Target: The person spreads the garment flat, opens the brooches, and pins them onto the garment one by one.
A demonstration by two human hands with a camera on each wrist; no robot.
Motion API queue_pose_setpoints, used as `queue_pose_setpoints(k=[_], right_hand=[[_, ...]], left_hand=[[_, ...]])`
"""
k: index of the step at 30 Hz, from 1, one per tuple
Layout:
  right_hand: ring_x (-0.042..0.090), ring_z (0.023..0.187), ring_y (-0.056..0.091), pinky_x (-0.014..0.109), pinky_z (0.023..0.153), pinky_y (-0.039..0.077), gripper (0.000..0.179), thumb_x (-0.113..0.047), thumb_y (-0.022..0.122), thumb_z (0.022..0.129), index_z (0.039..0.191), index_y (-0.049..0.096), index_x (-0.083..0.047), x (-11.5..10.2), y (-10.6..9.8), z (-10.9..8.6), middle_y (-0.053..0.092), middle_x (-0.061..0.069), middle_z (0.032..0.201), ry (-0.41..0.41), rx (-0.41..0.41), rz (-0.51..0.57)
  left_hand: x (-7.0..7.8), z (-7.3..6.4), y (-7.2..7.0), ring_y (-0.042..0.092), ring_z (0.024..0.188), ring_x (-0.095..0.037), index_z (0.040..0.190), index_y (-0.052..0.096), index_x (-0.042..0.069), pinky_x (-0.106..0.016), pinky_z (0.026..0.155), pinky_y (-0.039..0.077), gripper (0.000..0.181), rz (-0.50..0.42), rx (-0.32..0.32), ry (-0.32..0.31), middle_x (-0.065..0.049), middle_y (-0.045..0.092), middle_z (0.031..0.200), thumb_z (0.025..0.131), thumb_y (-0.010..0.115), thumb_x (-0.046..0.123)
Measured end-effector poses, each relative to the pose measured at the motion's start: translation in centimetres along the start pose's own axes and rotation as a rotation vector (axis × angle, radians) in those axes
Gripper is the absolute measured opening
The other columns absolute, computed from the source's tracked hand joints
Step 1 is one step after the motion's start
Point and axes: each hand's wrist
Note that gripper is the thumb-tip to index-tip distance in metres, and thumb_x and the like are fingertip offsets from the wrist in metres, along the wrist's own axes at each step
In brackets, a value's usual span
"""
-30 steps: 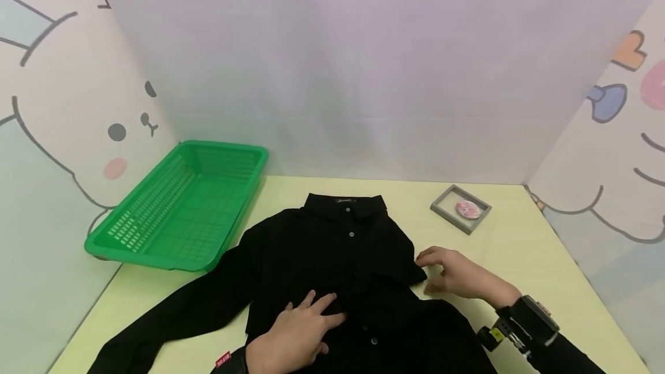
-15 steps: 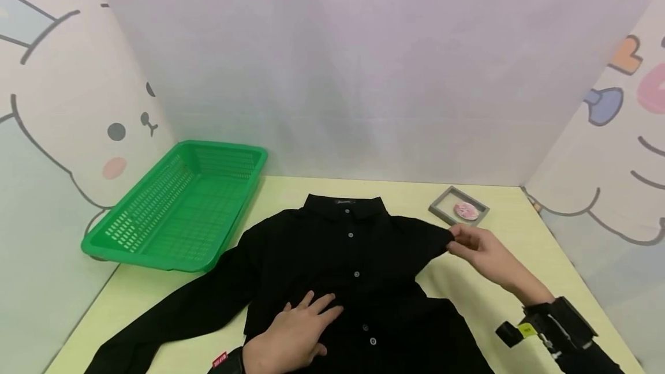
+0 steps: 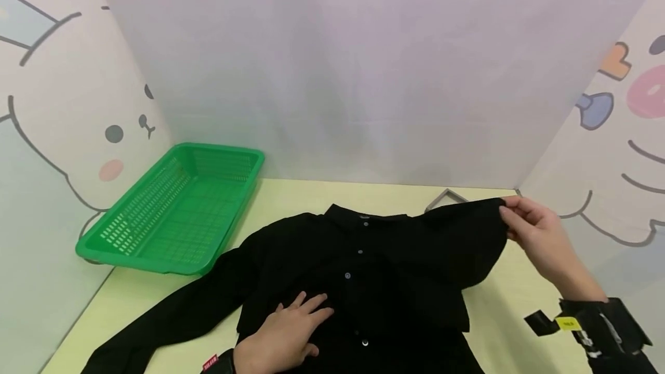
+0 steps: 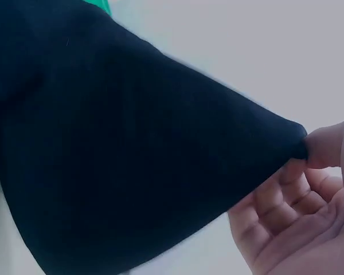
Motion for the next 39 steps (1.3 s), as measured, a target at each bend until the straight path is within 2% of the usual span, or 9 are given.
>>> queue_pose_setpoints(k=[5,10,17,20,25,28,32,35,39], right_hand=[[0.003,0.08,0.07,0.012,0.072,0.057,0.021,0.003,0.057,0.103,0.11,0.073,-0.008,-2.2,-1.1,0.1,0.075,-0.006,0.09,-0.046,0.103,-0.068],[0.004,0.082,0.07,0.013,0.073,0.058,0.018,-0.001,0.06,0.103,0.116,0.072,-0.002,-3.4,-1.4,0.2,0.074,-0.005,0.094,-0.031,0.12,-0.146],[-0.008,0.086,0.068,0.011,0.071,0.055,0.018,-0.016,0.062,0.105,0.119,0.07,-0.009,-2.1,1.4,0.4,0.068,-0.022,0.1,-0.026,0.009,-0.643],[-0.007,0.089,0.066,0.016,0.067,0.055,0.016,-0.013,0.064,0.103,0.117,0.071,-0.007,-0.8,3.7,0.5,0.066,-0.021,0.11,-0.058,-0.094,-0.632],[0.002,0.088,0.067,0.023,0.068,0.059,0.015,-0.004,0.067,0.1,0.113,0.072,-0.009,1.7,7.8,0.6,0.07,-0.001,0.107,-0.095,-0.311,-0.518],[0.003,0.09,0.069,0.024,0.077,0.061,0.014,-0.009,0.067,0.101,0.114,0.071,-0.009,2.8,10.3,0.1,0.073,0.004,0.101,-0.05,-0.426,-0.488],[0.007,0.091,0.071,0.026,0.078,0.06,0.017,-0.017,0.066,0.103,0.116,0.07,-0.009,3.3,13.3,-1.5,0.074,0.004,0.102,0.037,-0.605,-0.428],[0.009,0.096,0.071,0.026,0.081,0.06,0.017,-0.02,0.063,0.105,0.118,0.069,-0.011,3.2,14.7,-2.7,0.074,0.004,0.107,0.035,-0.752,-0.401],[0.006,0.098,0.07,0.025,0.082,0.059,0.015,-0.015,0.061,0.105,0.117,0.07,-0.014,2.7,14.8,-2.7,0.075,0.001,0.109,-0.05,-0.766,-0.479]], left_hand=[[-0.9,-0.2,-0.5,0.051,0.138,-0.047,0.142,0.061,0.022,-0.068,0.091,0.053,0.062,-0.046,-0.009,-0.023,-0.007,0.049,0.156,0.085,0.086,0.021],[-1.5,-0.4,-0.9,0.049,0.138,-0.051,0.142,0.061,0.021,-0.071,0.092,0.051,0.063,-0.077,-0.017,-0.044,-0.008,0.048,0.157,0.084,0.087,0.019],[-1.1,-0.1,-1.0,0.048,0.139,-0.051,0.142,0.061,0.02,-0.074,0.092,0.049,0.064,-0.065,-0.032,-0.061,-0.01,0.048,0.157,0.083,0.087,0.015],[-1.0,0.1,-1.0,0.047,0.139,-0.051,0.142,0.061,0.02,-0.075,0.093,0.049,0.064,-0.069,-0.044,-0.07,-0.01,0.047,0.157,0.084,0.086,0.014],[-1.0,0.0,-0.9,0.046,0.14,-0.052,0.143,0.061,0.019,-0.076,0.093,0.048,0.064,-0.086,-0.038,-0.062,-0.011,0.047,0.158,0.084,0.086,0.014],[-1.1,0.0,-0.8,0.046,0.141,-0.052,0.144,0.06,0.02,-0.076,0.094,0.047,0.064,-0.094,-0.037,-0.054,-0.011,0.046,0.158,0.085,0.085,0.015],[-1.1,-0.1,-0.7,0.045,0.142,-0.051,0.145,0.059,0.021,-0.074,0.095,0.048,0.065,-0.094,-0.042,-0.046,-0.009,0.045,0.159,0.086,0.085,0.016],[-1.0,-0.2,-0.7,0.045,0.142,-0.051,0.145,0.059,0.021,-0.074,0.095,0.049,0.065,-0.09,-0.041,-0.044,-0.009,0.045,0.16,0.086,0.085,0.016],[-1.0,-0.2,-0.8,0.044,0.142,-0.051,0.145,0.059,0.021,-0.075,0.096,0.047,0.065,-0.1,-0.034,-0.046,-0.009,0.045,0.16,0.086,0.084,0.016]])
Point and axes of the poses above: each hand's wrist, its own z-axis towards the middle knuckle, its own y-axis out of the palm, x = y × z
